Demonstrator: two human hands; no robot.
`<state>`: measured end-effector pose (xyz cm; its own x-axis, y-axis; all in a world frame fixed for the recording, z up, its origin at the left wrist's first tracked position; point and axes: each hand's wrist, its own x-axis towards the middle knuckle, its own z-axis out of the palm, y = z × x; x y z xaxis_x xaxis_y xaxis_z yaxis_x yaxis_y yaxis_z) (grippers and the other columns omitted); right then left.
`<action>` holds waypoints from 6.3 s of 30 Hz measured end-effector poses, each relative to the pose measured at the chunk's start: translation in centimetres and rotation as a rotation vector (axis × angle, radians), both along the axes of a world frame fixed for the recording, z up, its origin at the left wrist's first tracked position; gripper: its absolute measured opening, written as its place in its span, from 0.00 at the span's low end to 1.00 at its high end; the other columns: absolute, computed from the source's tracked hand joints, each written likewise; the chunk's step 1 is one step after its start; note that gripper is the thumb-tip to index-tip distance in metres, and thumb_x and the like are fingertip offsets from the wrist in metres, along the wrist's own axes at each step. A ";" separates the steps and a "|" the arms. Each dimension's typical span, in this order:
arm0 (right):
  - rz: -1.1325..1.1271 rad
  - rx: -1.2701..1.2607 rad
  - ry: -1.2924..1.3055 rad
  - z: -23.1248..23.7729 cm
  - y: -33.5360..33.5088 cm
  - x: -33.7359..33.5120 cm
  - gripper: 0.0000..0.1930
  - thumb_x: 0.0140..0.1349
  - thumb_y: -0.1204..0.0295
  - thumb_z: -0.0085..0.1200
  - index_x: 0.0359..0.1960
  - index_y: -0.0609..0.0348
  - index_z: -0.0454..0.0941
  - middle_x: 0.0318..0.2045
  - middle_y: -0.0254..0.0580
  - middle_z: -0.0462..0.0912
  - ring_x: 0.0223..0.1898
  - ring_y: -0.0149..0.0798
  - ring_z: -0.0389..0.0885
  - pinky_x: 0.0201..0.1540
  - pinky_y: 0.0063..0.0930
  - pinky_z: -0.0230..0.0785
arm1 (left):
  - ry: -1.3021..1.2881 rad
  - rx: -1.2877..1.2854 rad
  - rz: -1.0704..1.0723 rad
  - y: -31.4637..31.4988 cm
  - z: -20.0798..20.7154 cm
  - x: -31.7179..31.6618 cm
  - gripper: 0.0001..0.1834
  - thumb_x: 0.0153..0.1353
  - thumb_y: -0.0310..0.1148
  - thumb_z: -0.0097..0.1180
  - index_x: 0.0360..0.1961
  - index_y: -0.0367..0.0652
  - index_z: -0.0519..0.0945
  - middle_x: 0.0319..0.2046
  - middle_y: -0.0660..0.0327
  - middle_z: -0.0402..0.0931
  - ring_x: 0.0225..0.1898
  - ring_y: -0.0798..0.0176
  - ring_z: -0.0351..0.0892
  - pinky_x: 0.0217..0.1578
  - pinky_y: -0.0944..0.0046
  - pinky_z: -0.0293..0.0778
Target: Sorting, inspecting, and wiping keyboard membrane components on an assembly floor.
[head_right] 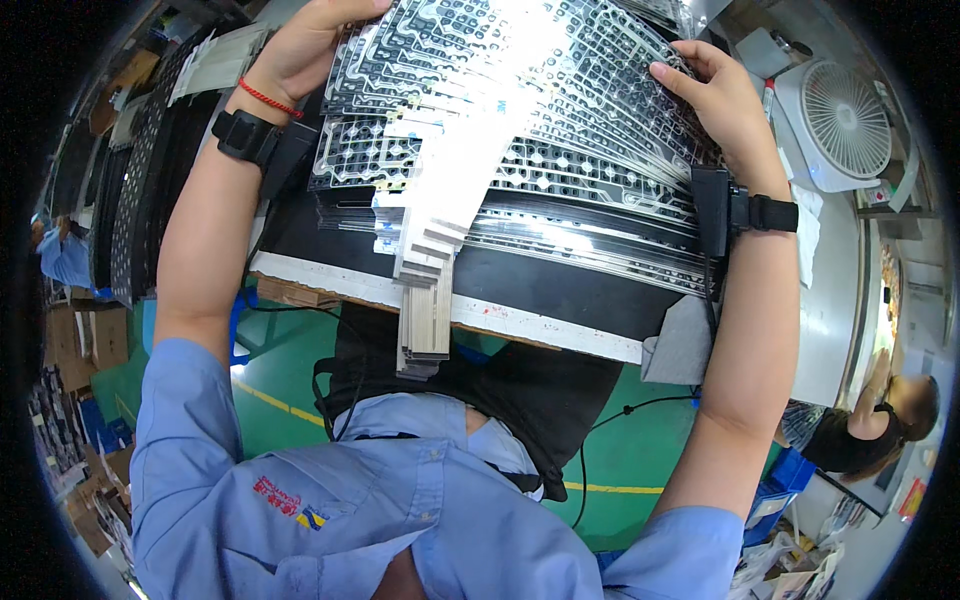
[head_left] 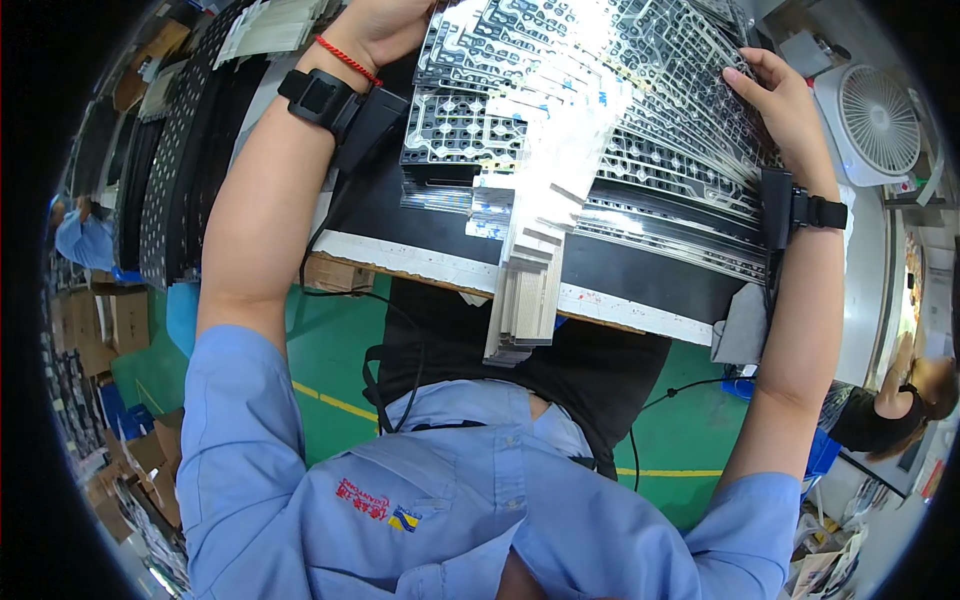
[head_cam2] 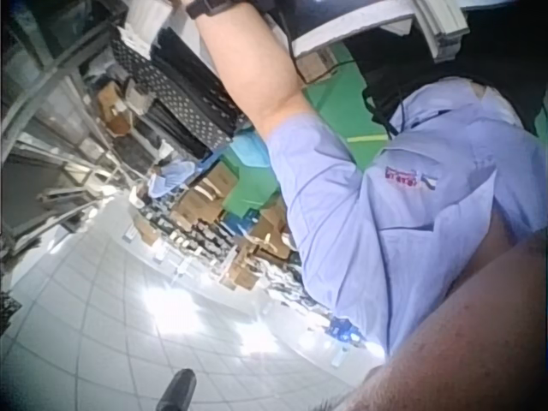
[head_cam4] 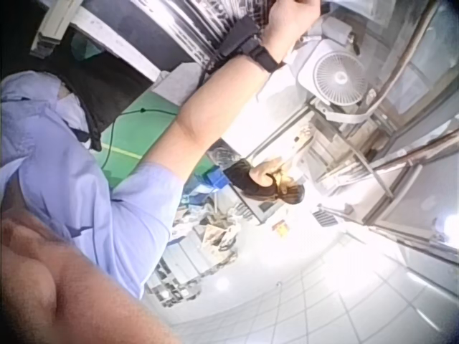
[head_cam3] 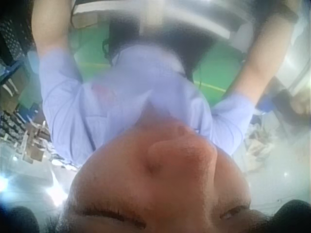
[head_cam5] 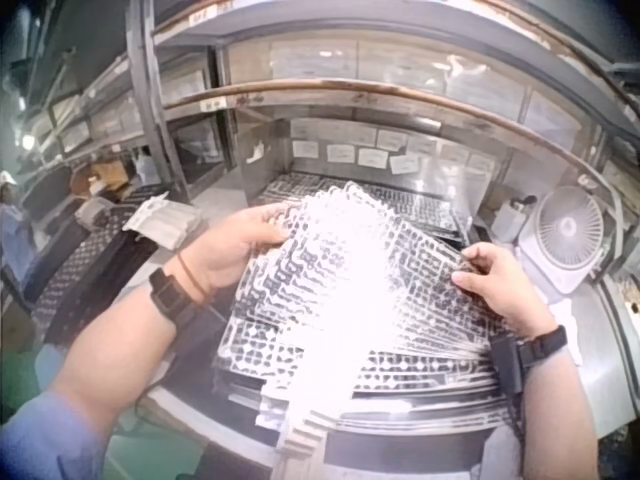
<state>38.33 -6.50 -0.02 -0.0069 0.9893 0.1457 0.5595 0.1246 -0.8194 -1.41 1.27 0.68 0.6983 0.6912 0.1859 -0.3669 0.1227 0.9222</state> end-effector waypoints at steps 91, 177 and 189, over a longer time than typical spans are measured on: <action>0.101 -0.018 -0.012 0.3 -0.7 -1.7 0.22 0.64 0.69 0.66 0.57 0.66 0.78 0.41 0.35 0.85 0.41 0.24 0.80 0.45 0.18 0.72 | 0.046 -0.039 0.046 -1.4 1.1 0.6 0.20 0.69 0.24 0.53 0.61 0.30 0.73 0.51 0.54 0.82 0.45 0.66 0.85 0.47 0.68 0.82; 0.161 0.111 -0.120 0.8 -1.8 -4.4 0.18 0.60 0.67 0.69 0.45 0.65 0.76 0.35 0.34 0.80 0.37 0.28 0.75 0.42 0.24 0.70 | -0.054 0.197 -0.210 -1.2 1.6 0.4 0.28 0.71 0.34 0.50 0.70 0.39 0.66 0.68 0.48 0.67 0.65 0.60 0.74 0.63 0.64 0.74; 0.138 -0.036 -0.173 0.9 -1.7 -3.4 0.27 0.60 0.63 0.69 0.57 0.66 0.78 0.46 0.44 0.85 0.47 0.34 0.81 0.53 0.26 0.72 | 0.153 0.000 0.057 -0.2 -0.3 -0.6 0.35 0.69 0.30 0.58 0.74 0.38 0.59 0.61 0.55 0.75 0.54 0.69 0.81 0.51 0.71 0.80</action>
<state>34.90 -8.19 0.87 -0.1644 0.9818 0.0952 0.6717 0.1821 -0.7181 -2.03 1.08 0.37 0.6785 0.7302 0.0808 -0.2288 0.1055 0.9677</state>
